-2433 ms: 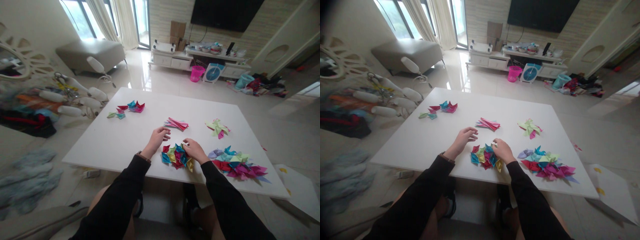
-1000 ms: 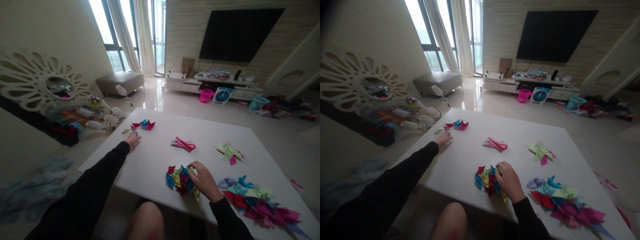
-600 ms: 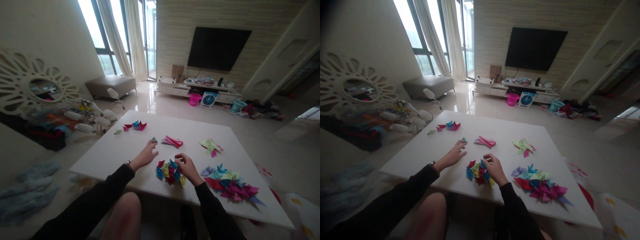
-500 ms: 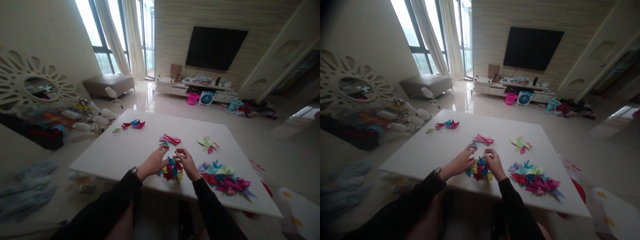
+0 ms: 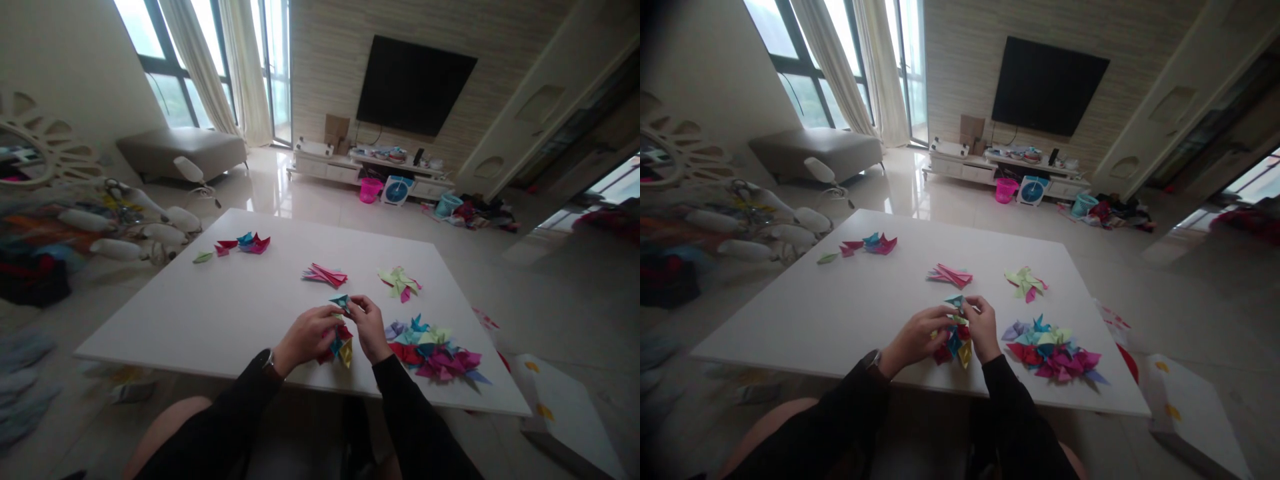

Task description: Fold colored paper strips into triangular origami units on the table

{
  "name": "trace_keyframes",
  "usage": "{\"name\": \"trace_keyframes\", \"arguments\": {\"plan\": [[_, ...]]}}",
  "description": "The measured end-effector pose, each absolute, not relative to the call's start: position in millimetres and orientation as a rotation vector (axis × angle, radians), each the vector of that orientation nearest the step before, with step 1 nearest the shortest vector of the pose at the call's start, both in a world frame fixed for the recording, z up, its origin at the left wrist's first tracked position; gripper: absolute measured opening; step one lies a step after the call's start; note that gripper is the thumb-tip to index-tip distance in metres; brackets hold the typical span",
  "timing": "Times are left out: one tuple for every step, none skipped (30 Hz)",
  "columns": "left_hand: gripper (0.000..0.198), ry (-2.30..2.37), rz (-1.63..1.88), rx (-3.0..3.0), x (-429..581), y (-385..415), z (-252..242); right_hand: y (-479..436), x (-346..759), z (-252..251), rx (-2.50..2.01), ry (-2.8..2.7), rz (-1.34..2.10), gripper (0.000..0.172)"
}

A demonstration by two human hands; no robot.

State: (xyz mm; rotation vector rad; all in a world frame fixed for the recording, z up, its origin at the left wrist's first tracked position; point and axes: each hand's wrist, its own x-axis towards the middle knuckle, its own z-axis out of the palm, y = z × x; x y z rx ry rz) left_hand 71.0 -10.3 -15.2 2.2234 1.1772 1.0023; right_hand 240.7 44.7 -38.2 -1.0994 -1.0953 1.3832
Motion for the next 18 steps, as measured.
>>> {"name": "trace_keyframes", "arguments": {"plan": [[0.032, 1.189, 1.062, 2.191, 66, -7, -17, 48, 238, -38, -1.101, -1.063, 1.405, 0.026], [0.029, 1.23, 1.125, 2.149, 61, -3, -18, 51, 235, -37, -1.102, -1.026, 1.435, 0.026], [0.027, 1.29, 1.187, 2.099, 56, 1, -20, 53, 233, -36, -1.102, -0.987, 1.461, 0.025], [0.026, 1.349, 1.24, 2.047, 51, 5, -21, 55, 230, -35, -1.101, -0.948, 1.482, 0.025], [0.028, 1.387, 1.279, 1.998, 47, 9, -21, 57, 228, -34, -1.098, -0.916, 1.505, 0.025], [0.032, 1.392, 1.301, 1.956, 44, 13, -21, 59, 225, -33, -1.096, -0.889, 1.533, 0.026], [0.037, 1.363, 1.307, 1.921, 42, 18, -21, 60, 224, -32, -1.094, -0.866, 1.574, 0.027], [0.041, 1.309, 1.299, 1.893, 41, 22, -21, 61, 222, -31, -1.089, -0.842, 1.624, 0.027], [0.043, 1.25, 1.283, 1.866, 40, 25, -20, 62, 221, -30, -1.085, -0.817, 1.679, 0.028], [0.044, 1.2, 1.268, 1.839, 40, 28, -20, 63, 220, -29, -1.081, -0.796, 1.728, 0.028], [0.043, 1.168, 1.254, 1.815, 40, 31, -21, 63, 219, -29, -1.079, -0.783, 1.76, 0.028], [0.04, 1.155, 1.243, 1.796, 41, 32, -22, 63, 219, -29, -1.079, -0.779, 1.78, 0.028], [0.037, 1.155, 1.237, 1.782, 41, 34, -23, 62, 218, -29, -1.083, -0.782, 1.792, 0.028], [0.033, 1.162, 1.234, 1.771, 42, 34, -24, 62, 218, -29, -1.088, -0.788, 1.801, 0.028], [0.029, 1.17, 1.233, 1.764, 42, 35, -25, 61, 218, -29, -1.092, -0.792, 1.806, 0.029], [0.025, 1.179, 1.235, 1.76, 42, 35, -26, 60, 218, -29, -1.091, -0.79, 1.81, 0.029], [0.022, 1.191, 1.241, 1.759, 42, 35, -27, 60, 218, -28, -1.083, -0.785, 1.815, 0.029], [0.02, 1.209, 1.247, 1.76, 42, 35, -28, 59, 218, -28, -1.071, -0.778, 1.816, 0.03]]}}
